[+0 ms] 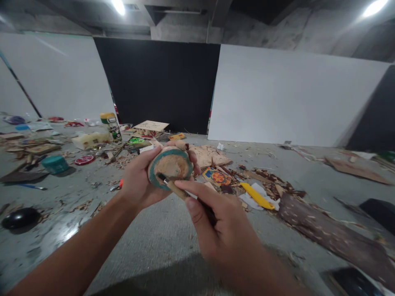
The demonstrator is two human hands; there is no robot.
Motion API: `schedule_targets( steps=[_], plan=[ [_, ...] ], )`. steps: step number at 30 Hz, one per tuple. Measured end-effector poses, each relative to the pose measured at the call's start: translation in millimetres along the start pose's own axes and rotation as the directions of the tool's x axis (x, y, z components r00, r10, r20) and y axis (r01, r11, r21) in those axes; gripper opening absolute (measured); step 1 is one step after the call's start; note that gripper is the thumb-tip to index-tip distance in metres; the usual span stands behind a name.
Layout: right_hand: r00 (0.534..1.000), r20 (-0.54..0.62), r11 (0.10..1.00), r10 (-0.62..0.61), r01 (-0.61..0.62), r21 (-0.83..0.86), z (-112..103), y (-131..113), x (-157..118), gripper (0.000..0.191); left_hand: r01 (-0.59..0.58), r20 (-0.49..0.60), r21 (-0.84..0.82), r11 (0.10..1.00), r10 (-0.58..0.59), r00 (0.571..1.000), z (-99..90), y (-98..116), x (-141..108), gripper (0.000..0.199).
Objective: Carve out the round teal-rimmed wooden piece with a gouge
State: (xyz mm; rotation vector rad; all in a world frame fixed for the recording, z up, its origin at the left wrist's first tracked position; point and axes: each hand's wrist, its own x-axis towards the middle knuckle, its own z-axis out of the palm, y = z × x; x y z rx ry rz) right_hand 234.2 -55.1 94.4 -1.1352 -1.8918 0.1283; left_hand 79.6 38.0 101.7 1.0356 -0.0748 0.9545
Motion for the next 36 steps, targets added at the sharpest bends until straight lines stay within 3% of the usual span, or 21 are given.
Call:
schedule_targets(
  steps=[7,12,17,20,24,25,29,31,33,34,35,36],
  plan=[
    [1.000,0.011,0.998,-0.004,0.003,0.066,7.0,-2.6,-2.9,0.025,-0.073,0.035,-0.037,0.997,0.074,0.997,-0.9,0.2,-0.3,0.028],
    [0.979,0.108,0.952,0.170,-0.192,0.239,18.2,-4.6,-8.9,0.020,-0.132,-0.059,0.014,0.991,0.132,0.989,7.0,-5.3,-0.1,0.027],
    [0.980,0.111,0.938,0.167,-0.193,0.288,21.9,-11.4,-10.7,0.018,-0.218,-0.134,0.086,0.972,0.228,0.964,9.5,-8.5,0.5,0.031],
    [0.932,0.177,0.824,0.317,-0.364,0.435,27.3,-15.4,-13.3,0.019,-0.280,-0.148,0.150,0.948,0.301,0.942,5.8,-9.3,1.0,0.029],
    [0.831,0.360,0.548,0.424,-0.552,0.629,38.3,-15.8,-17.8,0.027,-0.347,-0.138,0.217,0.912,0.381,0.914,0.2,-10.6,0.9,0.028],
    [0.836,0.349,0.551,0.424,-0.544,0.633,40.4,-15.5,-18.5,0.026,-0.362,-0.132,0.232,0.903,0.398,0.908,-0.8,-11.1,0.7,0.027],
    [0.918,0.133,0.759,0.373,-0.384,0.526,42.8,-16.0,-18.5,0.020,-0.398,-0.133,0.271,0.876,0.444,0.886,-3.3,-12.9,0.0,0.029],
    [0.889,0.203,0.682,0.411,-0.447,0.579,41.3,-17.6,-17.5,0.022,-0.408,-0.146,0.305,0.861,0.465,0.873,-4.4,-13.6,0.0,0.030],
    [0.808,0.378,0.481,0.452,-0.578,0.659,40.0,-18.6,-17.0,0.026,-0.423,-0.151,0.355,0.834,0.497,0.854,-5.1,-14.3,0.0,0.030],
    [0.783,0.420,0.423,0.458,-0.608,0.672,39.8,-18.5,-17.2,0.027,-0.430,-0.149,0.376,0.821,0.511,0.847,-5.3,-14.8,0.0,0.030],
    [0.795,0.400,0.437,0.457,-0.592,0.677,40.2,-17.9,-17.6,0.027,-0.436,-0.146,0.386,0.813,0.521,0.841,-5.3,-15.5,-0.1,0.031],
    [0.832,0.325,0.517,0.449,-0.538,0.666,41.0,-16.9,-18.1,0.025,-0.442,-0.142,0.386,0.810,0.525,0.839,-5.2,-16.3,-0.1,0.031]
  ],
)
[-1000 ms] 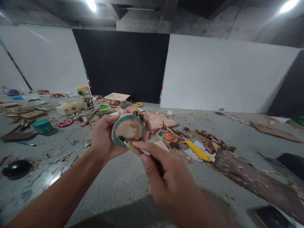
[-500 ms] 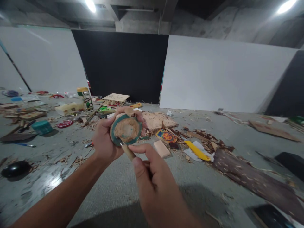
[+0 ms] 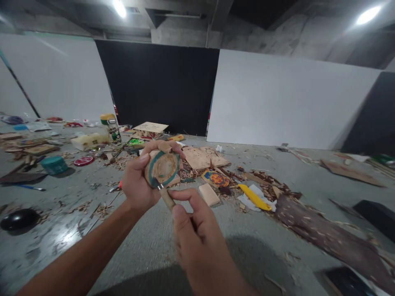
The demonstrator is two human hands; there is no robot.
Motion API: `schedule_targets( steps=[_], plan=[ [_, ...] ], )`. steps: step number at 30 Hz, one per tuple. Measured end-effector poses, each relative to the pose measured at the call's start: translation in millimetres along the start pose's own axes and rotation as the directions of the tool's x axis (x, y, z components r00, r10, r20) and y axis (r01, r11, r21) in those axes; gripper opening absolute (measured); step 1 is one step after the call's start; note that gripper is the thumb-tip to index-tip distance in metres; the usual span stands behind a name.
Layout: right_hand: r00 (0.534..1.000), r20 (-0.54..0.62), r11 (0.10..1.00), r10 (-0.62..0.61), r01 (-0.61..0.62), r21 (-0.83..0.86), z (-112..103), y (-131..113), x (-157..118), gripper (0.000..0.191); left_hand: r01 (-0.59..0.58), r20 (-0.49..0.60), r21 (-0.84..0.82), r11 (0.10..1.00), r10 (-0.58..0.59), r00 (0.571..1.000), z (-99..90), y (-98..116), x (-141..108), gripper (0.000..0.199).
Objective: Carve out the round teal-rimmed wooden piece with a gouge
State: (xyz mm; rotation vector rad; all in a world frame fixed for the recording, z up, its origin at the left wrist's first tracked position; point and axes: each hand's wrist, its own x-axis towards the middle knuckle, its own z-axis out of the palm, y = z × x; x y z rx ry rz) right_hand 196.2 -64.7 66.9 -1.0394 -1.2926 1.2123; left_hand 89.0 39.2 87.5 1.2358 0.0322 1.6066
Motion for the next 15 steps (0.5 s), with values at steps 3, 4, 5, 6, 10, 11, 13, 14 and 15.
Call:
schedule_targets(
  steps=[3,4,5,6,10,11,13,14,15],
  plan=[
    [0.964,-0.094,0.945,-0.249,0.220,-0.243,-0.6,4.5,2.3,0.018,0.009,-0.011,-0.028,1.000,-0.010,1.000,1.3,-2.6,-0.8,0.031],
    [0.968,-0.091,0.951,-0.234,0.208,-0.229,-0.4,5.4,3.5,0.018,0.013,-0.022,-0.034,0.999,-0.013,1.000,1.7,-3.4,-0.6,0.030],
    [0.984,-0.071,0.977,-0.165,0.153,-0.149,0.2,5.7,4.6,0.018,0.016,-0.035,-0.040,0.999,-0.017,0.999,2.3,-3.9,-0.2,0.030],
    [0.997,-0.030,0.997,-0.065,0.064,-0.030,1.1,5.7,5.8,0.019,0.014,-0.048,-0.045,0.999,-0.016,0.999,2.8,-4.0,0.4,0.029],
    [0.999,0.043,0.978,-0.001,-0.008,0.208,4.2,4.3,8.3,0.023,0.000,-0.081,-0.079,0.997,-0.006,0.997,5.9,2.2,3.0,0.029],
    [0.994,-0.021,0.987,-0.111,0.112,0.113,3.4,3.9,8.4,0.020,0.006,-0.084,-0.091,0.996,-0.014,0.996,6.8,4.7,3.4,0.029],
    [0.917,-0.081,0.908,-0.389,0.367,-0.204,-1.1,2.6,8.3,0.018,0.032,-0.089,-0.118,0.992,-0.043,0.995,8.5,9.1,3.8,0.029],
    [0.876,-0.045,0.829,-0.481,0.437,-0.349,-4.3,1.6,8.4,0.021,0.042,-0.091,-0.127,0.991,-0.054,0.994,9.2,10.5,3.8,0.030],
    [0.851,0.003,0.761,-0.525,0.471,-0.447,-7.8,0.4,8.7,0.024,0.048,-0.091,-0.130,0.990,-0.060,0.994,9.8,11.2,3.9,0.032]
  ],
)
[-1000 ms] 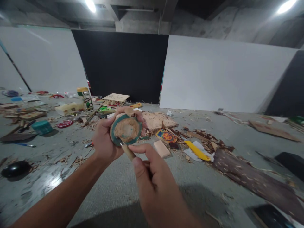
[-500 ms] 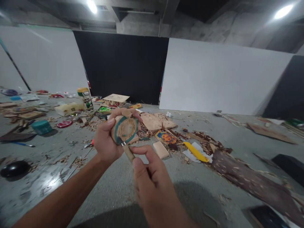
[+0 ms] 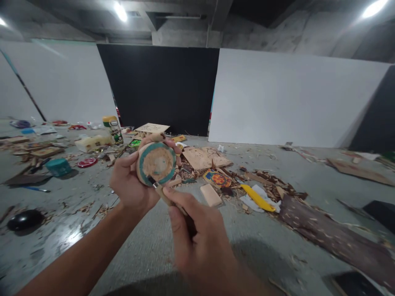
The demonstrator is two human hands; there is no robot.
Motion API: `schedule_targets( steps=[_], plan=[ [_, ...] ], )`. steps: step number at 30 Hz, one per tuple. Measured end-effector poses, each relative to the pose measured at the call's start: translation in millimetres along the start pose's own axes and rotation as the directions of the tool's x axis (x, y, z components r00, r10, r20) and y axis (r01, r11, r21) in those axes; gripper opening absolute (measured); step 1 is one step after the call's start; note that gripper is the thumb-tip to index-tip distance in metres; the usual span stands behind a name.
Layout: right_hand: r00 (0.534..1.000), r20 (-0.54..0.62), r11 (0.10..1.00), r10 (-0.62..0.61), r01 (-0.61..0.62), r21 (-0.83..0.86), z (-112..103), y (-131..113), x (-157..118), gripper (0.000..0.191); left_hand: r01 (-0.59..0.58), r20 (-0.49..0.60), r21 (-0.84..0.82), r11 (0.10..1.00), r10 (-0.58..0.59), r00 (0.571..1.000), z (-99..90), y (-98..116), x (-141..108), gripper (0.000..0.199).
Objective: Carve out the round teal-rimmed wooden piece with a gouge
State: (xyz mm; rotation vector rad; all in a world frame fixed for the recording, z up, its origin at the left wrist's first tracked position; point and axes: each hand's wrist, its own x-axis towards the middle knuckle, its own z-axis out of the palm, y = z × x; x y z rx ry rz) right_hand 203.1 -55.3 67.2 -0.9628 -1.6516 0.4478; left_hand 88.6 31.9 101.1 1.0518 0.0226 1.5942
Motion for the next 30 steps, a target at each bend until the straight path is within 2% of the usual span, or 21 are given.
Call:
schedule_targets(
  steps=[3,8,13,15,18,19,21,23,27,30],
  plan=[
    [0.997,0.068,0.992,-0.037,0.045,-0.119,-9.3,1.2,3.2,0.026,0.005,0.008,0.005,1.000,-0.005,1.000,1.4,-1.1,-0.2,0.036],
    [0.995,0.096,0.989,-0.008,0.022,-0.147,-15.2,-1.6,5.4,0.026,0.044,0.034,-0.039,0.998,-0.043,0.999,3.3,-3.6,-2.0,0.036],
    [0.995,0.101,0.990,0.018,-0.003,-0.141,-12.2,-1.8,3.5,0.022,0.063,0.046,-0.026,0.998,-0.061,0.997,4.2,-5.1,-2.5,0.032],
    [0.991,0.101,0.995,0.091,-0.087,-0.047,-8.0,-0.5,2.5,0.020,0.051,0.035,-0.018,0.999,-0.051,0.998,4.5,-6.9,-2.4,0.031],
    [0.949,0.161,0.940,0.271,-0.297,0.169,-0.6,2.6,0.4,0.020,0.006,0.016,-0.018,1.000,-0.006,1.000,5.3,-9.1,-3.5,0.029],
    [0.954,0.150,0.941,0.261,-0.286,0.180,1.5,3.7,-0.5,0.020,-0.009,0.014,-0.020,1.000,0.009,1.000,5.7,-9.4,-4.2,0.029],
    [0.991,0.067,0.988,0.116,-0.122,0.095,4.7,5.7,-2.5,0.018,-0.022,0.011,-0.024,0.999,0.022,1.000,6.9,-9.5,-5.6,0.028],
    [1.000,0.022,1.000,0.002,-0.002,-0.010,6.4,6.4,-4.3,0.022,-0.020,0.003,-0.019,1.000,0.020,1.000,7.9,-9.3,-6.9,0.027],
    [0.993,0.009,0.992,0.122,-0.122,0.019,7.4,7.4,-5.7,0.020,-0.016,-0.028,-0.005,1.000,0.015,0.999,8.8,-10.2,-8.4,0.027],
    [0.999,-0.045,1.000,-0.017,0.017,-0.004,7.6,11.7,-4.7,0.021,-0.024,-0.023,-0.032,0.999,0.023,0.999,7.7,-12.6,-9.4,0.027]
  ],
)
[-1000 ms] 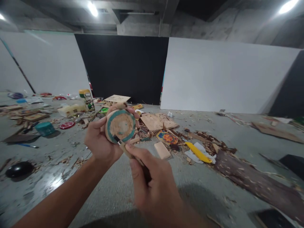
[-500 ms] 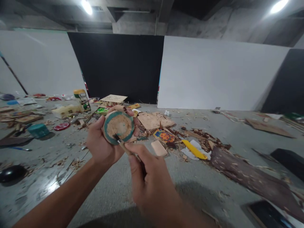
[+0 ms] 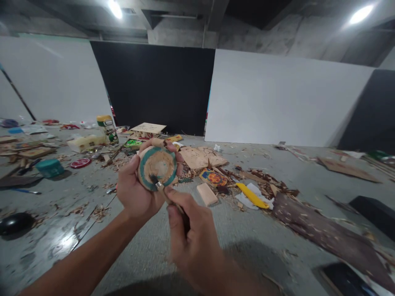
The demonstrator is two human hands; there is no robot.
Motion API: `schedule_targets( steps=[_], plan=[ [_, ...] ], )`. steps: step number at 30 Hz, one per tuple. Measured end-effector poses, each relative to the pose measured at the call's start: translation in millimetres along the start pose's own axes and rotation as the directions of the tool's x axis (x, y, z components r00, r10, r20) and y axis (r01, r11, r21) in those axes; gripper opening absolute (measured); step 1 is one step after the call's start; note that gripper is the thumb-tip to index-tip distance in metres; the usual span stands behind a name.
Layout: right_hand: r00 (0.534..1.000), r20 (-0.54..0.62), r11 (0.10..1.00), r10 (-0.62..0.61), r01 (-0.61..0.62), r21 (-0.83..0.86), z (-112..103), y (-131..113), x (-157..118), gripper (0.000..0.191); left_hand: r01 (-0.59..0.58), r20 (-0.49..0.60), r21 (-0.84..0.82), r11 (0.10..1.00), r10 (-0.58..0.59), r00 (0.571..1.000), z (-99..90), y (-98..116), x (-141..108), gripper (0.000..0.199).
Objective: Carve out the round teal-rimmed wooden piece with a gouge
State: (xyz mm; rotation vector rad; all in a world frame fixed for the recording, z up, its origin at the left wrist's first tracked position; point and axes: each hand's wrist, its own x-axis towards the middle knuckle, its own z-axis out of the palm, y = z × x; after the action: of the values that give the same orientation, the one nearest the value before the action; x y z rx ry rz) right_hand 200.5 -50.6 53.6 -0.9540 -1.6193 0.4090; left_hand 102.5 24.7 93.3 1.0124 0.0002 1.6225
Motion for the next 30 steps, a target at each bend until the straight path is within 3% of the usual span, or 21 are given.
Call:
schedule_targets(
  steps=[2,4,7,8,12,13,15,18,19,21,23,27,30],
  plan=[
    [1.000,0.000,1.000,-0.025,0.025,0.011,-0.2,2.1,1.3,0.022,-0.007,0.013,-0.024,1.000,0.007,1.000,-1.9,-2.1,-0.3,0.028],
    [0.995,0.041,0.991,0.090,-0.093,0.097,-1.0,2.0,2.7,0.018,-0.007,0.010,-0.035,0.999,0.007,1.000,-4.1,-4.1,-0.2,0.028],
    [0.951,0.165,0.927,0.260,-0.294,0.235,-3.3,0.4,4.0,0.018,-0.010,-0.032,-0.015,1.000,0.009,0.999,-5.2,-5.2,-0.2,0.028],
    [0.952,0.171,0.930,0.255,-0.289,0.226,-4.4,0.4,4.3,0.019,-0.005,-0.046,-0.005,1.000,0.005,0.999,-4.8,-5.0,-0.3,0.028],
    [0.998,0.060,1.000,0.013,-0.012,-0.019,-8.1,2.8,5.7,0.021,0.029,-0.057,0.002,1.000,-0.029,0.998,-2.3,-4.2,-0.5,0.027],
    [0.998,0.059,0.999,0.002,-0.001,-0.032,-8.1,2.9,5.8,0.021,0.031,-0.056,0.000,1.000,-0.031,0.998,-2.2,-4.4,-0.5,0.027],
    [0.990,0.091,0.991,0.108,-0.115,0.069,-6.3,2.0,5.1,0.019,0.023,-0.057,0.005,1.000,-0.023,0.998,-3.0,-5.5,-0.5,0.027],
    [0.924,0.212,0.872,0.317,-0.372,0.317,-0.7,-0.2,2.2,0.020,-0.009,-0.062,0.016,1.000,0.010,0.998,-4.7,-7.3,-1.1,0.028],
    [0.917,0.225,0.856,0.330,-0.391,0.338,0.8,-0.4,1.3,0.021,-0.019,-0.059,0.012,1.000,0.020,0.998,-4.9,-7.6,-1.3,0.028],
    [0.956,0.146,0.923,0.256,-0.286,0.256,1.2,0.9,0.9,0.019,-0.024,-0.061,-0.010,1.000,0.024,0.998,-4.5,-7.4,-1.7,0.027],
    [0.994,0.057,0.994,0.089,-0.092,0.062,-2.9,4.0,3.4,0.019,-0.008,-0.065,-0.022,1.000,0.006,0.998,-3.2,-6.7,-1.8,0.027],
    [0.985,0.115,0.972,-0.132,0.151,-0.178,-16.7,11.0,13.0,0.026,0.021,-0.071,-0.012,1.000,-0.021,0.997,-0.9,-5.5,-2.1,0.026],
    [0.979,0.127,0.968,-0.160,0.181,-0.175,-18.1,11.4,13.7,0.025,0.023,-0.062,-0.030,0.999,-0.025,0.998,-1.9,-6.5,-3.2,0.026]
  ],
)
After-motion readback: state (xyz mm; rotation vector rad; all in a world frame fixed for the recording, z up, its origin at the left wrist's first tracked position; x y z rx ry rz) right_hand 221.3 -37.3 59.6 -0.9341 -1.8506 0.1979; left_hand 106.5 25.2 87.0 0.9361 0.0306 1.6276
